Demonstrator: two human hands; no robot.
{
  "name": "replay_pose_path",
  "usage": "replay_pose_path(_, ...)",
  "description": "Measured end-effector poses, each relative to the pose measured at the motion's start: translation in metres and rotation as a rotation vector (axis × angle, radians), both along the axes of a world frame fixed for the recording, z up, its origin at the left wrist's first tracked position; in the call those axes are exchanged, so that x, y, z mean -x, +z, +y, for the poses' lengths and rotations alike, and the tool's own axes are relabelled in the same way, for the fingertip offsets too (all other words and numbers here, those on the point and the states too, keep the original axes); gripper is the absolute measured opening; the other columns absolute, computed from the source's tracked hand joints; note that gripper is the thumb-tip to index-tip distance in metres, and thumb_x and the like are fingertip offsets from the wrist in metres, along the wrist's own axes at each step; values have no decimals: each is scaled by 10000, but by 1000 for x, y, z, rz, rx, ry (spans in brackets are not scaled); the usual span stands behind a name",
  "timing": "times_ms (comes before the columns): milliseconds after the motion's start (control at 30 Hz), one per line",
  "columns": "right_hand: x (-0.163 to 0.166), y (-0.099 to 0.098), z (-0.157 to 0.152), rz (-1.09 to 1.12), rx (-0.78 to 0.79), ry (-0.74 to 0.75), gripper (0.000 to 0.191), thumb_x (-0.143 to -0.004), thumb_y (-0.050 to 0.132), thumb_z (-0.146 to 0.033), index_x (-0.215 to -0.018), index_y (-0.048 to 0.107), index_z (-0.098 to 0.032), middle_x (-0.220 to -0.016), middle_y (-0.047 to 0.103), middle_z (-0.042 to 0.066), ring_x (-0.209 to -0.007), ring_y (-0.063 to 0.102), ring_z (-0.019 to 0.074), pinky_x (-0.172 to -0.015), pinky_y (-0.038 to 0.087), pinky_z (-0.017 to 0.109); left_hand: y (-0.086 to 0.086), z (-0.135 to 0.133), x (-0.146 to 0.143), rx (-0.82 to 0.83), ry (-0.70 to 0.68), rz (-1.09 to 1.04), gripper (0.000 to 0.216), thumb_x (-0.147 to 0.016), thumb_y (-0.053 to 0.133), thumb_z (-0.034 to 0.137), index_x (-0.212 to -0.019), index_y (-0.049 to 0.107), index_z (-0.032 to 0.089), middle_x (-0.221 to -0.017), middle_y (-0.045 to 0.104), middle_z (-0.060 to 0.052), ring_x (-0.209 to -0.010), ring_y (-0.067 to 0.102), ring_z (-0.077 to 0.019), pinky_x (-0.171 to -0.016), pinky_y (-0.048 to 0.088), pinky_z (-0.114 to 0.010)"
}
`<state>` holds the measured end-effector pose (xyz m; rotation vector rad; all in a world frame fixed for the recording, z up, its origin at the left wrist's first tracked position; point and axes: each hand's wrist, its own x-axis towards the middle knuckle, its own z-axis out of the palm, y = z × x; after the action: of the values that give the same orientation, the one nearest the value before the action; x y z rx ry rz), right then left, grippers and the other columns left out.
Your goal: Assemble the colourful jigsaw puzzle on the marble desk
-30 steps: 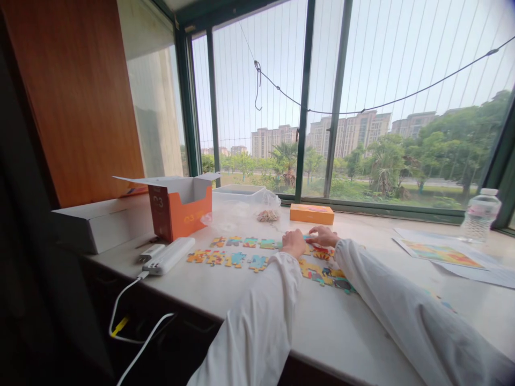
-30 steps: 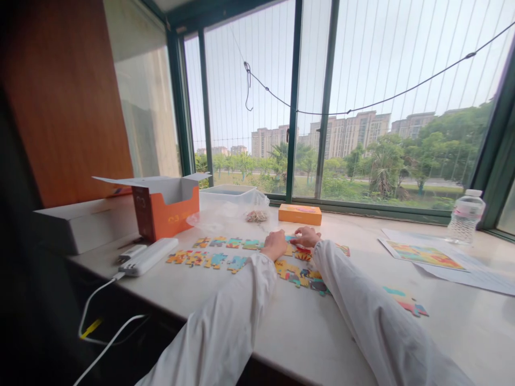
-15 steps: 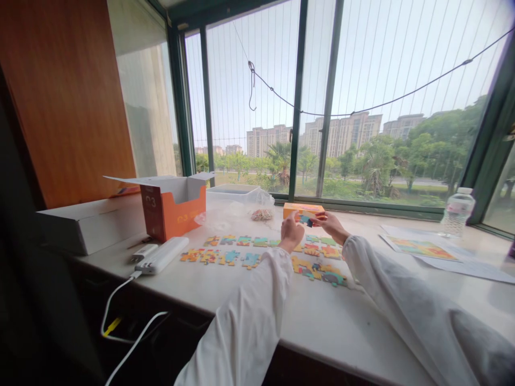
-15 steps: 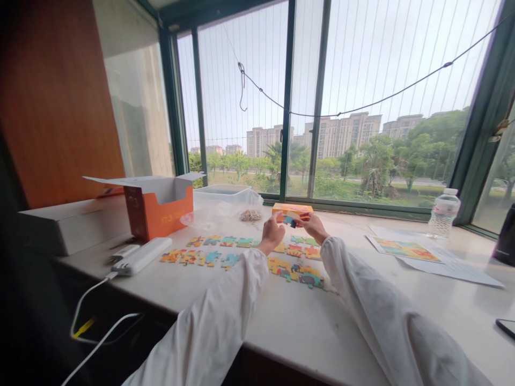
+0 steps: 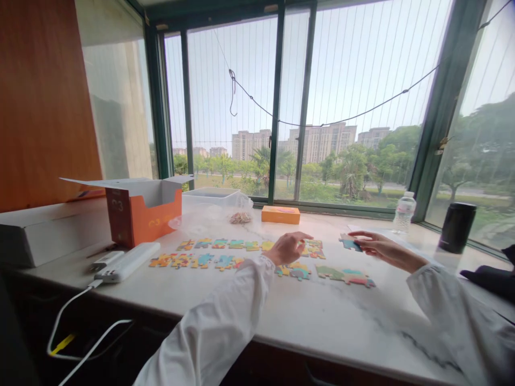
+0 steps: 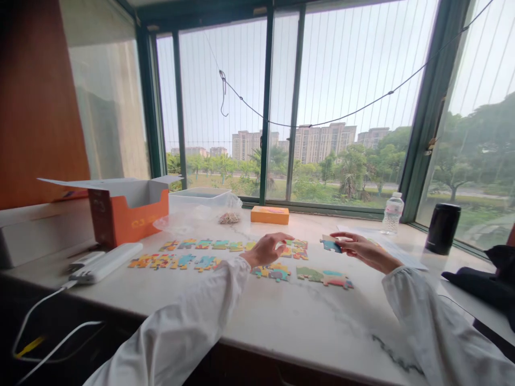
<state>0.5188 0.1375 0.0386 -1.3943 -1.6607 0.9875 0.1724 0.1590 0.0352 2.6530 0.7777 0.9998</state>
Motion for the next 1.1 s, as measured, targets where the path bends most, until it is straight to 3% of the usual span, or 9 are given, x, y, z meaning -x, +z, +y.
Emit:
replay_pose_path(167, -40, 3, -31, -124, 129, 103, 639, -699, 726, -610, -1195, 671, -210, -1010, 687, 100, -814, 620, 196, -673, 453, 293, -3, -15, -15, -45, -113, 130, 399, -892, 484, 117, -1231, 647, 247, -1294, 644, -24, -1211, 582, -173, -1061, 435, -319)
replay_pose_path(433, -62, -3, -26, -247, 254, 136, 599, -664, 768, -577, -1130, 683, -211, -798, 662, 35, -687, 579, 137, -540, 383, 216, -11, -26, -29, -86, -212, 324, 319, -935, 529, 227, -1224, 650, 288, -1332, 618, -17, -1254, 550, -174, -1097, 386, -340)
replay_pose_path(667, -63, -7, -24, -408, 318, 113, 650, -598, 775, -637, -1088, 709, -216, -791, 701, 57, -707, 623, 168, -573, 438, 233, -8, -30, -28, -63, -203, 381, 290, -933, 546, 262, -1190, 679, 284, -1288, 645, -26, -1201, 582, -176, -1017, 443, -295)
replay_pose_path(833, -57, -7, -22, -556, 261, 86, 656, -587, 747, -686, -1026, 716, -200, -830, 727, 77, -676, 618, 169, -548, 437, 243, -6, -35, -27, -46, -237, 381, 281, -931, 546, 244, -1165, 700, 268, -1244, 666, -20, -1123, 613, -181, -971, 446, -278)
replay_pose_path(1100, -46, -7, -24, -616, 218, 125, 665, -619, 706, -705, -1032, 701, -184, -868, 736, 100, -721, 646, 200, -553, 450, 258, -8, -33, -28, -14, -283, 318, 270, -916, 556, 212, -1120, 730, 246, -1157, 712, -29, -1076, 620, -172, -973, 437, -269)
